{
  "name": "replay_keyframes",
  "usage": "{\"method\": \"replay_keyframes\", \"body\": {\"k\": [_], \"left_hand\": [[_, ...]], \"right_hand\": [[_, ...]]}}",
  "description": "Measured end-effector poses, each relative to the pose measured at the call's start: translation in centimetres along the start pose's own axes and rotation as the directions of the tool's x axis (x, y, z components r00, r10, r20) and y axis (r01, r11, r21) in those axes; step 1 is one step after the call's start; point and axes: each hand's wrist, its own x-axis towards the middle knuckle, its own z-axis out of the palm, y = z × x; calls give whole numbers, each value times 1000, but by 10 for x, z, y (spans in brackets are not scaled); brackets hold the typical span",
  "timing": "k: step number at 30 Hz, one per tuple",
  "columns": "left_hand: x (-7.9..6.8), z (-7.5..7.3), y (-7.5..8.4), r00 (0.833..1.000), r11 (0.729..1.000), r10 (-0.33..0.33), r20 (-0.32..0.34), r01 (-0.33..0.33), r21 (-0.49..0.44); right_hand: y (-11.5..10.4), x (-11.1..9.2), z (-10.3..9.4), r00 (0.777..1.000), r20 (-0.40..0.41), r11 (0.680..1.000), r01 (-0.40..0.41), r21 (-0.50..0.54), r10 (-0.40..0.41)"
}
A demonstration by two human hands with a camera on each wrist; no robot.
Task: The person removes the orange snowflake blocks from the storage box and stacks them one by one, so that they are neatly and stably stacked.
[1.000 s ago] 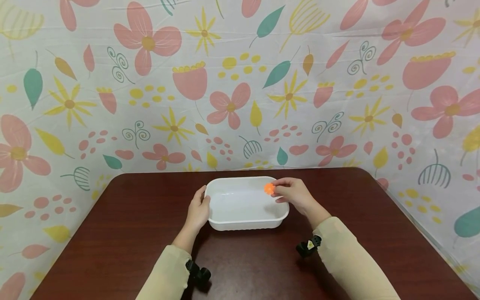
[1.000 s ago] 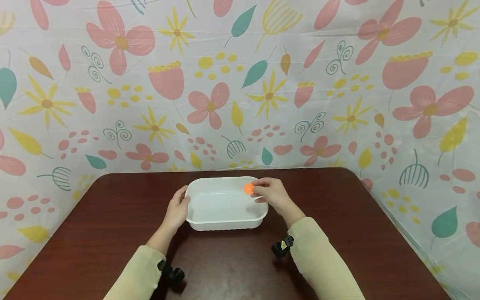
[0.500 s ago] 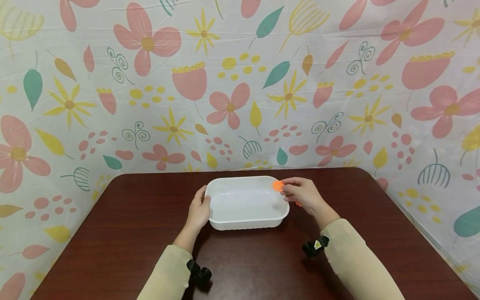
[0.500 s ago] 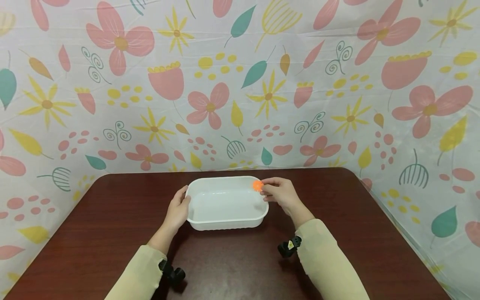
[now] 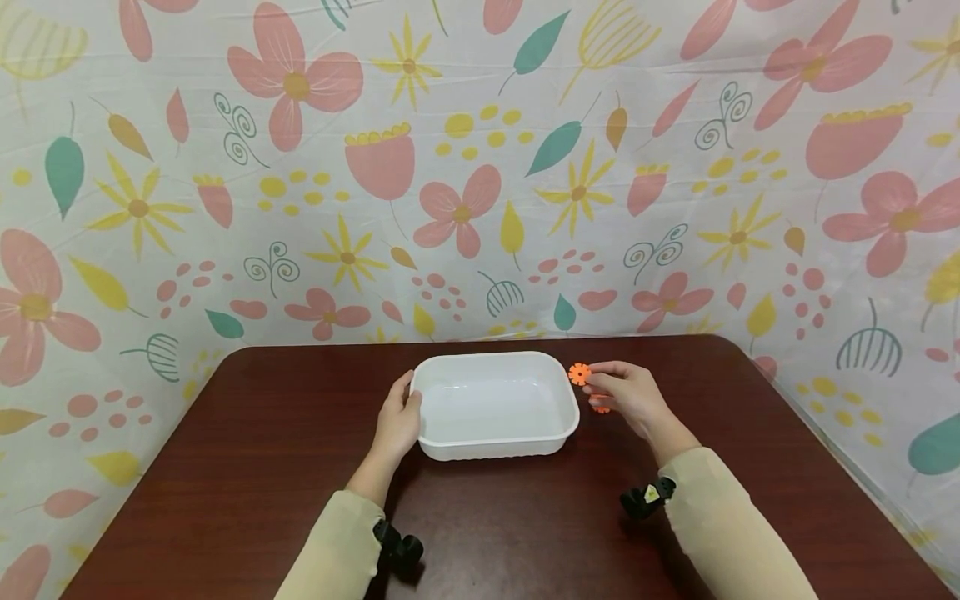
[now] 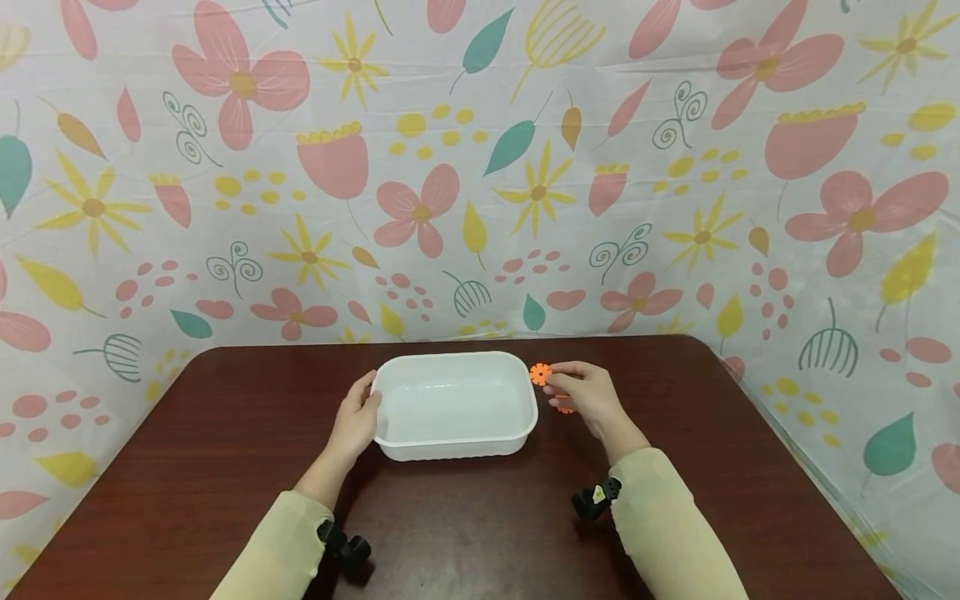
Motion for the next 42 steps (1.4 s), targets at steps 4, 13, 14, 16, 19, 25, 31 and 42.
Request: {"method": "replay_keyframes", "body": {"k": [4, 13, 14, 16, 19, 25, 31, 42], "left_hand": [[0, 0, 1, 1000, 1000, 3, -3, -3, 5], [-1, 0, 1, 1000, 1000, -5, 2, 5, -12], [-1, 0, 1, 1000, 1000, -6, 3, 6, -14], [-1, 0, 1, 1000, 1000, -8, 4, 8, -15], [-1, 0, 1, 1000, 1000, -11, 4, 11, -14], [0, 0, 1, 1000, 1000, -7, 0, 7, -6], [1, 0, 0, 1000, 1000, -10, 4, 10, 5], [1, 0, -1, 1000, 1000, -16, 9, 16, 5]], "right_hand": [[3, -1, -6, 1000, -13, 1000, -5, 13, 5], [15, 1, -18, 999, -44, 1000, 11, 16, -10], [16, 1, -19, 999, -48, 1000, 9, 11, -8], [18, 2, -21, 999, -55, 1000, 2, 11, -1], [22, 3, -24, 998, -65, 1000, -14, 4, 14], [28, 5, -29, 994, -93, 998, -52, -34, 48], [32, 8, -30, 994, -104, 996, -53, -67, 46], [37, 11, -30, 989, -128, 984, -88, -154, 69]]}}
